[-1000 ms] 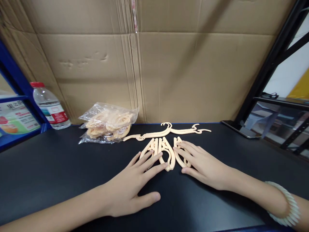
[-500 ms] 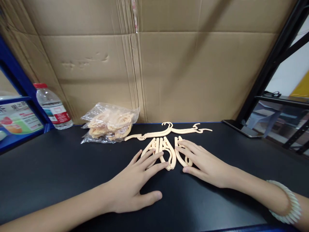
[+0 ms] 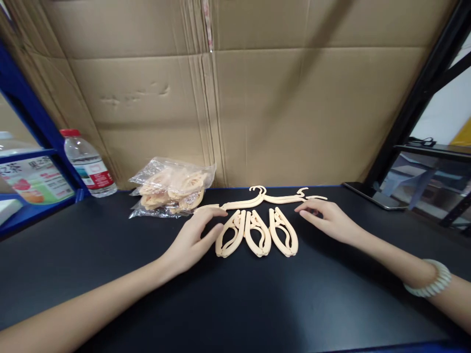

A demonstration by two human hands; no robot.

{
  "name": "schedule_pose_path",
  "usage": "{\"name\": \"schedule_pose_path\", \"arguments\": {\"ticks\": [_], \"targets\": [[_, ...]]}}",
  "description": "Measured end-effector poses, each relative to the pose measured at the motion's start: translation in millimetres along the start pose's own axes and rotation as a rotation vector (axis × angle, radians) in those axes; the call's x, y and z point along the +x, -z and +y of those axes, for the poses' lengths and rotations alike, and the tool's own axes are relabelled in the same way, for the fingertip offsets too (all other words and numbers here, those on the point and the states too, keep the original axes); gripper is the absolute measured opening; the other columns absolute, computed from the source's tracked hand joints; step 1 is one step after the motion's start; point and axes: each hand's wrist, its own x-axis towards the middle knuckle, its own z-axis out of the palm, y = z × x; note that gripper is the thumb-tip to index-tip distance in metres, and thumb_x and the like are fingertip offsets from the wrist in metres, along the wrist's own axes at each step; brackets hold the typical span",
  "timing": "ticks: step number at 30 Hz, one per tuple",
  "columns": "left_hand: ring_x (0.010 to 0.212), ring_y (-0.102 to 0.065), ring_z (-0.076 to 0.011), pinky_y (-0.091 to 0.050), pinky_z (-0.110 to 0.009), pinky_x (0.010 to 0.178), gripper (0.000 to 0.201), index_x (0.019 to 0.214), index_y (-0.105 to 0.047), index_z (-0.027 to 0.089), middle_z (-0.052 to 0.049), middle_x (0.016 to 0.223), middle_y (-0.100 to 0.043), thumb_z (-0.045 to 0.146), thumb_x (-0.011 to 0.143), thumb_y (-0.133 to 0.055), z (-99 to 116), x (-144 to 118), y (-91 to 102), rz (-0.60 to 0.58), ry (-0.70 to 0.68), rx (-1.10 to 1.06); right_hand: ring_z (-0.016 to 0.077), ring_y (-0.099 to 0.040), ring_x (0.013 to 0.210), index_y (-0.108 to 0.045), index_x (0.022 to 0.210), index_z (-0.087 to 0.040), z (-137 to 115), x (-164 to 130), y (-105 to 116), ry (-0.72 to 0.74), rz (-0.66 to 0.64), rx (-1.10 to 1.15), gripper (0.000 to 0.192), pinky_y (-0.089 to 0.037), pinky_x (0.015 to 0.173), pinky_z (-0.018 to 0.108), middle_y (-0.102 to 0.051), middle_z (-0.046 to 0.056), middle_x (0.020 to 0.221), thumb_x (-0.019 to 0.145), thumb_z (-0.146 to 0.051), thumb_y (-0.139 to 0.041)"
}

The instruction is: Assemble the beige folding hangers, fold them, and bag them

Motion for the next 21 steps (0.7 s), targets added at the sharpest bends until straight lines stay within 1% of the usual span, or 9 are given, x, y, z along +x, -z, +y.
{"name": "schedule_pose_path", "arguments": {"ticks": [2,4,6,9,11,15,17,21], "targets": [[0.113,-0.055,-0.0247,-0.044,-0.042,0.098,0.025,0.108,-0.059,0.021,-0.007,0.118,-0.061,0.032,0.091,-0.044,-6.5,2.0,0.0,0.030,0.081,-0.051,0.0192,-0.061,0.072,-0.068,0.089,-0.020,4.5,1.1,-1.5,-0.020,-0.039,-0.006,0.026,-0.050,0.065,0.033,-0.068,0.006,0.085,0.087,-0.034,-0.046],[0.109,-0.057,-0.0246,-0.046,-0.041,0.094,0.024,0.104,-0.061,0.021,-0.006,0.114,-0.063,0.031,0.089,-0.045,-8.7,2.2,-1.4,0.024,0.128,-0.080,0.0185,-0.060,0.072,-0.068,0.089,-0.020,3.8,0.5,-3.8,-0.006,-0.067,-0.009,0.025,-0.049,0.064,0.032,-0.068,0.006,0.085,0.086,-0.032,-0.047],[0.106,-0.058,-0.0241,-0.046,-0.041,0.092,0.023,0.101,-0.062,0.021,-0.006,0.111,-0.064,0.029,0.087,-0.045,-7.6,1.9,-2.8,0.007,0.137,-0.086,0.0183,-0.060,0.075,-0.069,0.089,-0.020,1.1,-0.5,-5.5,0.020,-0.085,-0.011,0.023,-0.049,0.066,0.032,-0.068,0.006,0.087,0.085,-0.030,-0.048],[0.099,-0.059,-0.0225,-0.047,-0.039,0.087,0.022,0.098,-0.062,0.020,-0.006,0.103,-0.065,0.025,0.084,-0.045,-3.1,2.3,-3.3,0.005,0.130,-0.079,0.0183,-0.060,0.074,-0.069,0.089,-0.020,-1.4,-1.1,-5.7,0.037,-0.099,-0.014,0.024,-0.048,0.066,0.032,-0.067,0.007,0.087,0.085,-0.030,-0.047],[0.090,-0.060,-0.0203,-0.048,-0.036,0.081,0.018,0.093,-0.062,0.019,-0.005,0.095,-0.064,0.023,0.082,-0.047,0.3,2.6,-2.7,0.006,0.124,-0.075,0.0183,-0.060,0.074,-0.069,0.089,-0.019,-1.3,-0.9,-4.9,0.032,-0.104,-0.012,0.025,-0.048,0.065,0.032,-0.067,0.007,0.087,0.085,-0.030,-0.047],[0.071,-0.057,-0.0146,-0.048,-0.027,0.066,0.011,0.084,-0.060,0.018,-0.001,0.077,-0.061,0.019,0.080,-0.049,6.3,1.0,-1.7,-0.060,0.081,-0.092,0.0178,-0.059,0.072,-0.069,0.089,-0.019,-0.2,-0.3,-3.7,0.037,-0.106,-0.007,0.025,-0.048,0.064,0.032,-0.067,0.007,0.086,0.084,-0.030,-0.047],[0.067,-0.055,-0.0129,-0.046,-0.024,0.063,0.010,0.083,-0.059,0.017,0.001,0.073,-0.059,0.016,0.079,-0.049,8.2,-0.6,-1.9,-0.089,0.050,-0.094,0.0178,-0.059,0.071,-0.069,0.089,-0.019,0.1,-0.3,-3.7,0.034,-0.106,-0.005,0.025,-0.047,0.064,0.032,-0.067,0.006,0.085,0.084,-0.030,-0.047],[0.066,-0.055,-0.0116,-0.046,-0.022,0.062,0.009,0.080,-0.058,0.017,0.001,0.073,-0.059,0.014,0.079,-0.050,10.0,-2.4,-2.2,-0.100,0.005,-0.073,0.0180,-0.059,0.072,-0.069,0.089,-0.020,0.9,-0.3,-4.1,0.027,-0.109,-0.003,0.024,-0.047,0.063,0.032,-0.067,0.006,0.086,0.084,-0.031,-0.048]]}}
